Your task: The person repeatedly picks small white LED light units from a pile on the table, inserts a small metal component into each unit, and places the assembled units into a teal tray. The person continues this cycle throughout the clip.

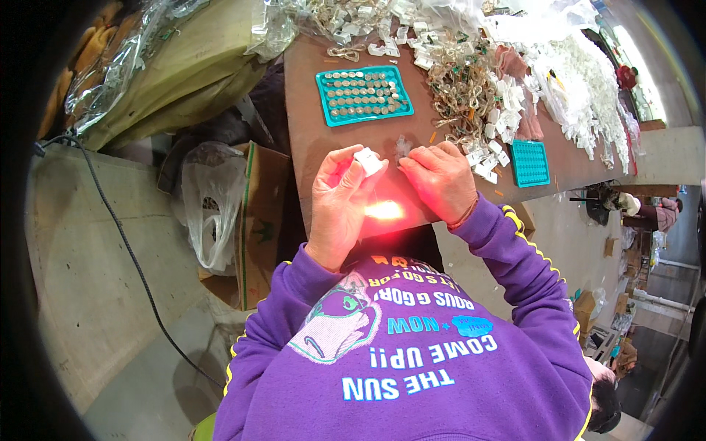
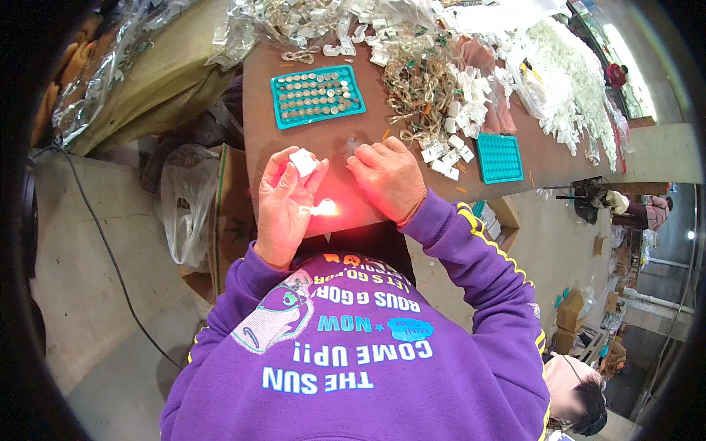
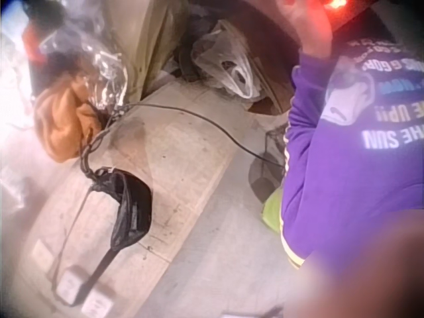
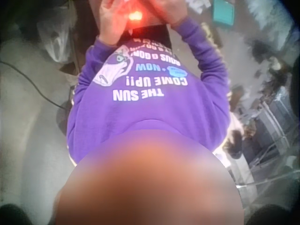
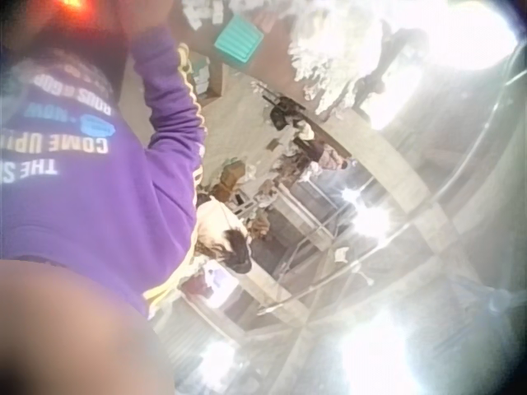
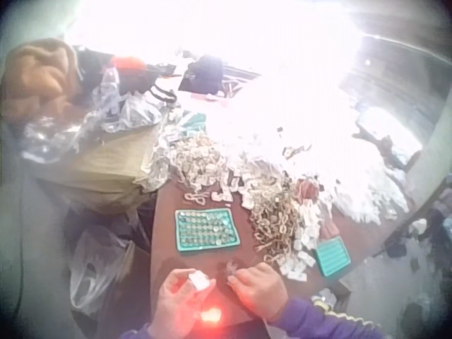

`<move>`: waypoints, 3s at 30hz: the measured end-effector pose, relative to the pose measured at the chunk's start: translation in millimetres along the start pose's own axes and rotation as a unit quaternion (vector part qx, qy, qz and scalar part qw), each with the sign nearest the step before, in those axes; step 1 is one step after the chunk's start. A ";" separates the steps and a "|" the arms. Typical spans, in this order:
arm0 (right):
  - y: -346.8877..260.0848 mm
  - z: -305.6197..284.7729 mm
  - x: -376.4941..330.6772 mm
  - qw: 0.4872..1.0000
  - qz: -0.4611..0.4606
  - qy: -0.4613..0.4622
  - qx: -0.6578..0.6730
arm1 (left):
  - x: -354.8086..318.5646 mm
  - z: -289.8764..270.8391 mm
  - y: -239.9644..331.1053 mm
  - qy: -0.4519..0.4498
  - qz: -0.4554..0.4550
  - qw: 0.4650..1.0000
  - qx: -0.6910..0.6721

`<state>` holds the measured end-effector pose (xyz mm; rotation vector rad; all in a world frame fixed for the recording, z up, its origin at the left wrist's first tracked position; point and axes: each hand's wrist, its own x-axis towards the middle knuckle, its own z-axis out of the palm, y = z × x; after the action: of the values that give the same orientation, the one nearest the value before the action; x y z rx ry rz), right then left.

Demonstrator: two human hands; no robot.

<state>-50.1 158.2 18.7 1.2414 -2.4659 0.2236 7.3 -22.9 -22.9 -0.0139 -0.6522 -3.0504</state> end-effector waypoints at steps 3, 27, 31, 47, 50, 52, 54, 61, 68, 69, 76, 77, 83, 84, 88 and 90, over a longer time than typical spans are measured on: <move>-0.5 0.2 3.0 1.000 -0.015 0.006 -0.018 | -0.2 -2.1 -0.4 -0.014 0.003 1.000 0.009; -21.4 -25.1 -3.7 0.872 0.270 0.124 0.388 | 3.8 29.4 -12.1 0.038 -0.092 0.995 -0.025; -13.2 -29.2 -7.1 0.799 0.313 0.080 0.507 | 7.3 24.1 -9.6 0.028 -0.115 0.993 -0.005; 0.2 -24.7 1.7 0.625 0.367 0.031 0.688 | 13.2 15.3 -7.3 -0.026 -0.164 0.982 0.086; -5.8 -21.9 0.7 0.695 0.349 0.064 0.625 | 12.4 18.0 -7.5 -0.006 -0.168 0.981 0.094; -11.6 -17.8 1.0 0.783 0.330 0.098 0.519 | 12.2 19.7 -8.1 0.009 -0.169 0.981 0.093; -13.7 -16.4 0.9 0.859 0.260 0.133 0.421 | 12.2 20.4 -7.6 0.010 -0.170 0.982 0.084; -14.0 -20.1 1.4 0.892 0.231 0.116 0.370 | 11.9 19.2 -8.3 0.011 -0.164 0.984 0.067; -20.0 -18.7 1.6 0.899 0.234 0.119 0.350 | 10.4 20.2 -10.2 0.009 -0.152 0.982 0.110; -21.3 -17.9 1.2 0.900 0.232 0.126 0.345 | 10.1 20.6 -10.5 0.009 -0.151 0.981 0.120; -25.4 -10.9 -4.6 0.885 0.241 0.148 0.370 | 9.4 20.6 -9.7 0.005 -0.150 0.975 0.161; -24.7 -10.5 -5.1 0.874 0.251 0.146 0.391 | 9.2 20.1 -9.5 0.000 -0.149 0.978 0.147; -21.1 -18.4 -5.0 0.852 0.284 0.106 0.426 | 8.5 17.0 -10.3 -0.005 -0.149 0.980 0.130; -20.9 -20.4 -4.1 0.866 0.276 0.099 0.406 | 8.9 16.8 -10.2 -0.008 -0.149 0.980 0.129; -21.4 -24.8 0.8 0.910 0.216 0.095 0.340 | 8.7 17.0 -10.3 -0.016 -0.145 0.981 0.127; -23.0 -25.1 2.3 0.921 0.195 0.102 0.323 | 7.3 17.0 -12.3 0.009 -0.141 0.983 0.121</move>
<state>-26.5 150.3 42.2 0.8471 -2.5013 1.2880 -0.3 -4.9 -12.3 0.1211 -1.1070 -3.2028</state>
